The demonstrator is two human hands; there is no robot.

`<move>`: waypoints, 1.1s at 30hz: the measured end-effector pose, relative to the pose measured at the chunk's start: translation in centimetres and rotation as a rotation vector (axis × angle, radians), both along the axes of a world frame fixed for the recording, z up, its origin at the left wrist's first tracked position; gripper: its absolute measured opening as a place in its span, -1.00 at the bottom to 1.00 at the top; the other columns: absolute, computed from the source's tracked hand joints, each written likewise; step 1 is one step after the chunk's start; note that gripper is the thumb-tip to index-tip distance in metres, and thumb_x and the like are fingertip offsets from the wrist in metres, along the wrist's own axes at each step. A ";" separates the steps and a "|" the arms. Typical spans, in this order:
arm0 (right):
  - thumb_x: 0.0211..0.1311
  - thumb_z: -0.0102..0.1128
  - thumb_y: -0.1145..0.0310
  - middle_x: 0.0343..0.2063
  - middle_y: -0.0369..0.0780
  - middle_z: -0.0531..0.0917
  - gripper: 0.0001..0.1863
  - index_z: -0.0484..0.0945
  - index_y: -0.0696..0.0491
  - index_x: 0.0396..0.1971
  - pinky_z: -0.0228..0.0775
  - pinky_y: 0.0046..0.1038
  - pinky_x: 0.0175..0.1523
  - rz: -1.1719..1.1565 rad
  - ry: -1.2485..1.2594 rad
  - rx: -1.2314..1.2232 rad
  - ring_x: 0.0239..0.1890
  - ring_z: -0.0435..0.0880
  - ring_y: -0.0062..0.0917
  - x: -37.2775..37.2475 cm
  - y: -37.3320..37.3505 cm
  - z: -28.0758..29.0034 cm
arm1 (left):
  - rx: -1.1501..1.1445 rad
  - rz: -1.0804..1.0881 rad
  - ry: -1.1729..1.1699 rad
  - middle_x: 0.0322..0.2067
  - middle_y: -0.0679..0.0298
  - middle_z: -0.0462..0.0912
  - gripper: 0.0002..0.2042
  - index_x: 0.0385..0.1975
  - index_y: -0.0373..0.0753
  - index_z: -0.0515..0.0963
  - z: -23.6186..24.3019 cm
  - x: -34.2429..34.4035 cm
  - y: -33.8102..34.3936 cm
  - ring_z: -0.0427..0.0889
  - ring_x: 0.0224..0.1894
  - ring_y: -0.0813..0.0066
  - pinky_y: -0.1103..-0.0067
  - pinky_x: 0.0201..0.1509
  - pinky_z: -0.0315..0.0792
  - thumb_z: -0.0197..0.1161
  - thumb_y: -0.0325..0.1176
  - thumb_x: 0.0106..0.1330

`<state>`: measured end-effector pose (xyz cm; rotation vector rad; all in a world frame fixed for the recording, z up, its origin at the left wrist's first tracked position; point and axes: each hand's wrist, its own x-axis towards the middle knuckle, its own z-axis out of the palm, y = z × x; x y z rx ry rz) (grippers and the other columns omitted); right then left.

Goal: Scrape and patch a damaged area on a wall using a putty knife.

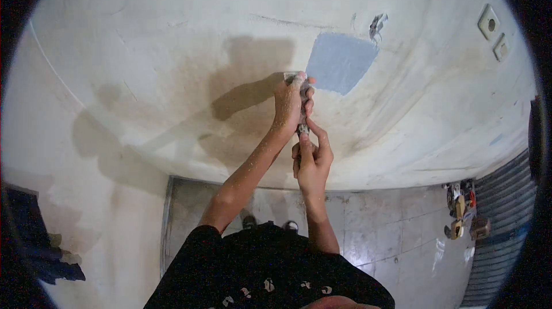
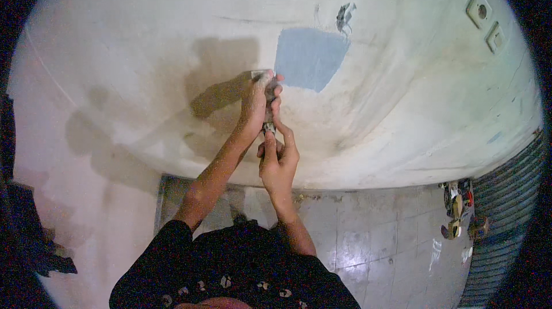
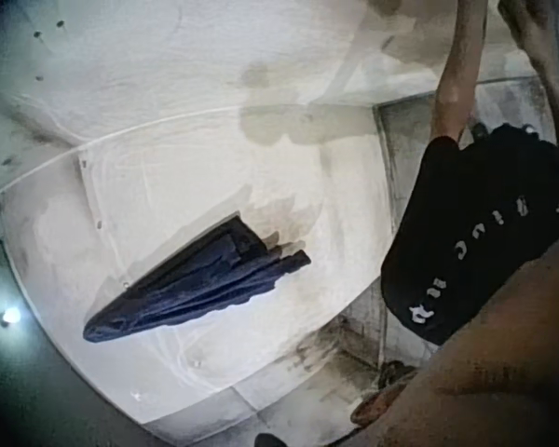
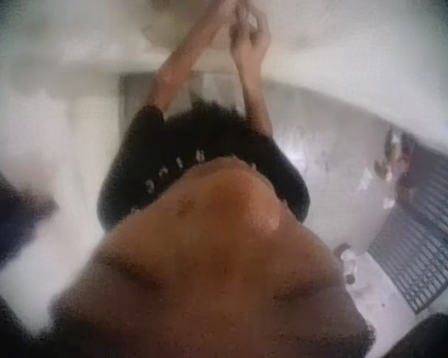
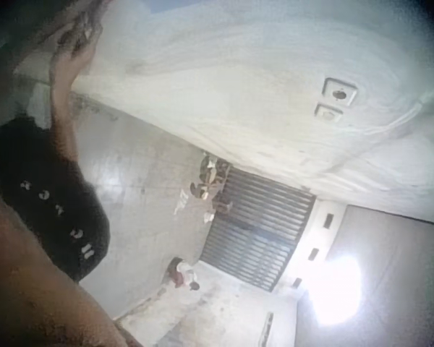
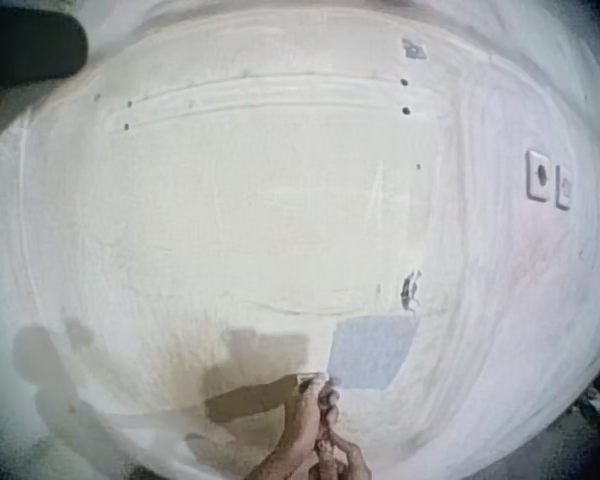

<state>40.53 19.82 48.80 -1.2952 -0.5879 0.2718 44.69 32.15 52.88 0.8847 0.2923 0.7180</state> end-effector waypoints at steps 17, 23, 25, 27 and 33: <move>0.41 0.01 0.34 -0.77 -0.42 0.37 -0.67 0.43 0.10 0.11 -0.05 -0.70 -0.70 -0.098 -0.113 0.071 -0.79 0.21 -0.83 1.5 1.7 -0.4 | 0.077 0.012 -0.022 -0.73 0.34 0.39 -0.70 -0.38 -0.36 0.47 2.3 0.7 0.1 0.28 -0.86 0.60 0.64 -0.84 0.13 0.08 -0.19 0.36; 0.39 0.02 0.38 -0.75 -0.42 0.40 -0.66 0.42 0.14 0.10 0.00 -0.68 -0.63 -0.087 -0.141 0.071 -0.74 0.24 -0.82 0.6 1.4 1.8 | 0.132 0.018 -0.076 -0.70 0.31 0.40 -0.69 -0.36 -0.36 0.47 3.2 0.1 0.3 0.29 -0.85 0.59 0.62 -0.83 0.15 0.03 -0.19 0.39; 0.38 0.04 0.39 -0.73 -0.41 0.42 -0.66 0.43 0.14 0.10 0.02 -0.68 -0.60 -0.051 -0.086 0.046 -0.70 0.27 -0.82 1.0 0.9 2.0 | 0.085 0.013 0.007 -0.70 0.32 0.40 -0.69 -0.35 -0.36 0.47 2.4 0.3 0.5 0.30 -0.84 0.59 0.63 -0.82 0.15 0.02 -0.18 0.40; 0.36 0.01 0.45 -0.44 -0.31 0.59 -0.66 0.44 0.15 0.11 0.24 -0.66 -0.52 -0.065 -0.125 0.006 -0.59 0.37 -0.78 1.2 0.6 3.0 | 0.087 -0.008 -0.037 -0.70 0.32 0.39 -0.68 -0.34 -0.36 0.47 4.3 0.6 0.4 0.30 -0.84 0.58 0.63 -0.81 0.15 0.02 -0.17 0.40; 0.36 0.01 0.44 -0.49 -0.28 0.58 -0.65 0.42 0.15 0.12 0.25 -0.65 -0.50 -0.074 -0.173 0.027 -0.60 0.36 -0.76 1.0 0.9 3.3 | 0.150 0.051 -0.049 -0.69 0.33 0.38 -0.69 -0.34 -0.36 0.47 4.3 -0.1 0.3 0.31 -0.83 0.57 0.63 -0.81 0.15 0.04 -0.17 0.40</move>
